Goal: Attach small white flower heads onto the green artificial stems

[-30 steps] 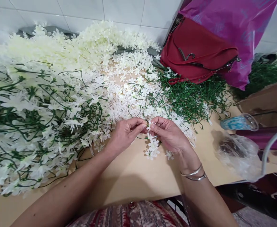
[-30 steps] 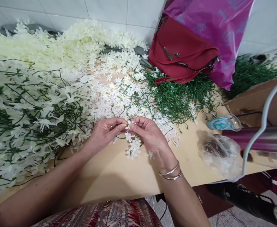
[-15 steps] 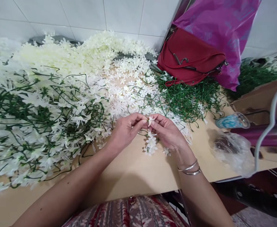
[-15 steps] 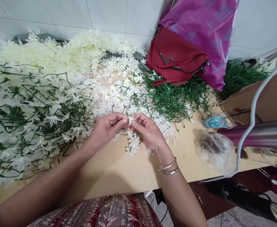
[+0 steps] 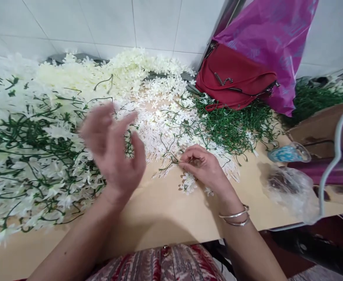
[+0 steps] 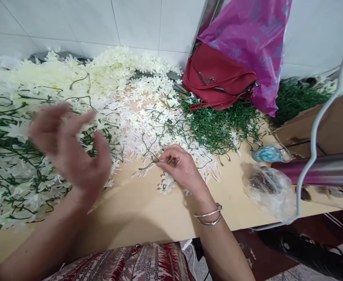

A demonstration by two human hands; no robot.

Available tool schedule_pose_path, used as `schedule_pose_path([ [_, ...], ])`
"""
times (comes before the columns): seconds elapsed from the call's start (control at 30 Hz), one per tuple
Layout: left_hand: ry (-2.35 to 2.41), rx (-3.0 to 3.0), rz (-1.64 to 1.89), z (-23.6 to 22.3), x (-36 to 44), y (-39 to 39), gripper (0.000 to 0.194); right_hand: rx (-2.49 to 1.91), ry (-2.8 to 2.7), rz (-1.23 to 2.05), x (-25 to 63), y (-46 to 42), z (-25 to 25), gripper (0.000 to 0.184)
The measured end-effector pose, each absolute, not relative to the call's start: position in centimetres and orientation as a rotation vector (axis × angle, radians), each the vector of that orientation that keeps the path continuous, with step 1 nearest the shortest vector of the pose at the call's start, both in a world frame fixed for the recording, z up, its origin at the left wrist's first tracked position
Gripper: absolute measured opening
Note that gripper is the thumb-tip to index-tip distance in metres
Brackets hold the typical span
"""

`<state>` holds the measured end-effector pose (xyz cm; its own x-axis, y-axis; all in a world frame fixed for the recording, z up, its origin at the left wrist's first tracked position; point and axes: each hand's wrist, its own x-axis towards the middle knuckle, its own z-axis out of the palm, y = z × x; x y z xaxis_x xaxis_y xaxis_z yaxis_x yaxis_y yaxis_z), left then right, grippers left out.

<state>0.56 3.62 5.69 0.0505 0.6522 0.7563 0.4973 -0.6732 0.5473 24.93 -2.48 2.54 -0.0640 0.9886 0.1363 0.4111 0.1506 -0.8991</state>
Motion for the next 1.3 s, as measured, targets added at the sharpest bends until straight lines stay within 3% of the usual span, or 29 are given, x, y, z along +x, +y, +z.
schedule_pose_path([
  [0.07,1.105,2.392,1.727,4.8,2.4,2.1,0.045,-1.472,-1.781,0.784,24.9,-2.4,2.4,0.008],
  [0.17,1.001,2.49,1.356,3.5,3.9,1.1,0.031,-1.513,-1.936,0.675,25.2,-2.3,2.1,0.014],
  [0.27,1.019,2.42,1.128,2.3,4.0,1.3,0.027,-1.472,-1.782,0.66,25.6,-2.2,2.1,0.013],
  [0.4,0.999,2.282,1.087,1.9,3.7,1.6,0.022,-1.425,-1.505,0.583,25.3,-2.3,2.5,0.01],
  [0.63,0.762,2.042,1.148,3.2,4.0,1.1,0.009,-1.244,-1.814,0.383,23.4,-2.8,3.0,0.01],
  [0.87,0.768,1.445,1.311,4.3,3.4,1.1,0.01,-1.264,-1.743,0.303,23.3,-2.8,2.8,0.015],
  [1.1,0.619,0.772,1.422,5.4,2.4,3.0,0.024,-1.32,-1.704,0.226,23.6,-2.2,1.2,0.012],
  [1.3,0.556,0.922,1.292,5.4,2.3,2.5,0.02,-1.302,-1.995,0.126,22.0,-1.7,0.3,0.009],
])
